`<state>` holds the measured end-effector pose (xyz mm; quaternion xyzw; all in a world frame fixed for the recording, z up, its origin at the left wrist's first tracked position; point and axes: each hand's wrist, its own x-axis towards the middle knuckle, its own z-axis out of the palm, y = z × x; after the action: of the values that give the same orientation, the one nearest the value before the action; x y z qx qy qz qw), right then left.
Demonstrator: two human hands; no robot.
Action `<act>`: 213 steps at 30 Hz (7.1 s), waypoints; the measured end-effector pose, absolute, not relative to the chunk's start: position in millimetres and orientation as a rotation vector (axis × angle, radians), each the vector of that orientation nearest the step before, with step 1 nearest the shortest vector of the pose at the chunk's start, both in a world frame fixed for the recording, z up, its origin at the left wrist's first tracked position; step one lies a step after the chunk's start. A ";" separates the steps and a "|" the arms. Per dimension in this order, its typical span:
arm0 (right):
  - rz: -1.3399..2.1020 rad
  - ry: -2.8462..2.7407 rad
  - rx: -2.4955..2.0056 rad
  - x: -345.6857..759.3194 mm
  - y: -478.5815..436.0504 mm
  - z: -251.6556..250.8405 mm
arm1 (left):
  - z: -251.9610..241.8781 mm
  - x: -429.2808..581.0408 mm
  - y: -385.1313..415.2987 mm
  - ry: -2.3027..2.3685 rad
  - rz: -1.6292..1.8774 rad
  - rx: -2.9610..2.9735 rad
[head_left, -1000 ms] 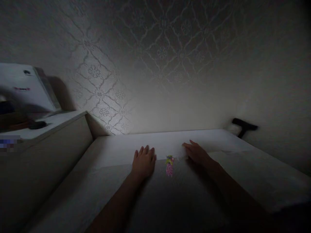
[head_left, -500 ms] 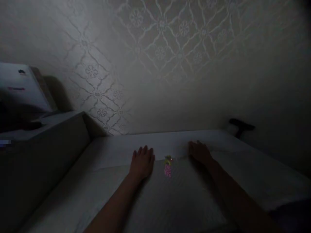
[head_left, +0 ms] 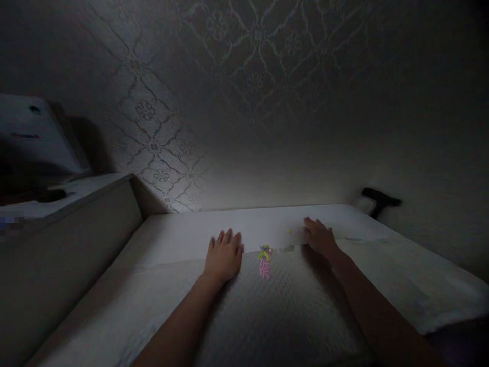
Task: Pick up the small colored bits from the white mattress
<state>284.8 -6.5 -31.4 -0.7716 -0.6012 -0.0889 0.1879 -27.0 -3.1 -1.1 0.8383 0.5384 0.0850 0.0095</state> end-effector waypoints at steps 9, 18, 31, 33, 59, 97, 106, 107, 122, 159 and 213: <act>0.106 -2.230 -1.400 222.6 -26.2 -19.6 | -0.4 -26.3 -4.1 1.681 0.272 2.604; 0.048 -2.282 -1.334 217.0 -32.7 -18.8 | 0.0 -25.6 -4.4 1.691 0.254 2.616; 0.014 -2.305 -1.159 218.3 -34.8 -23.9 | -0.7 -25.6 -4.2 1.692 0.249 2.610; 0.017 -2.301 -1.139 218.6 -34.0 -23.9 | -0.5 -25.8 -4.0 1.693 0.241 2.612; -0.279 -2.097 -2.299 250.6 -11.1 -15.8 | 3.4 -25.6 -5.6 1.693 0.238 2.612; 0.062 -2.199 -1.446 223.7 -39.8 7.2 | 1.4 -25.5 -4.8 1.681 0.247 2.606; 0.093 -2.274 -1.208 194.4 -46.1 11.9 | 1.0 -24.8 -5.8 1.686 0.251 2.609; 0.084 -2.269 -1.210 195.0 -45.2 10.5 | 0.9 -24.7 -5.8 1.687 0.249 2.606; 0.133 -2.272 -1.308 195.2 -44.1 8.8 | -0.2 -25.5 -5.4 1.681 0.277 2.611; -0.110 -1.832 -2.054 219.6 -23.7 -0.1 | 1.0 -25.1 -5.2 1.688 0.238 2.628; 0.059 -1.599 -1.917 243.3 7.8 -12.7 | 3.4 -25.0 -5.3 1.693 0.216 2.602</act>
<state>243.3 7.8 -12.7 -0.7282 -0.6074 0.0224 0.3168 -25.0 -5.3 3.4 0.8361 0.5439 0.0695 0.0148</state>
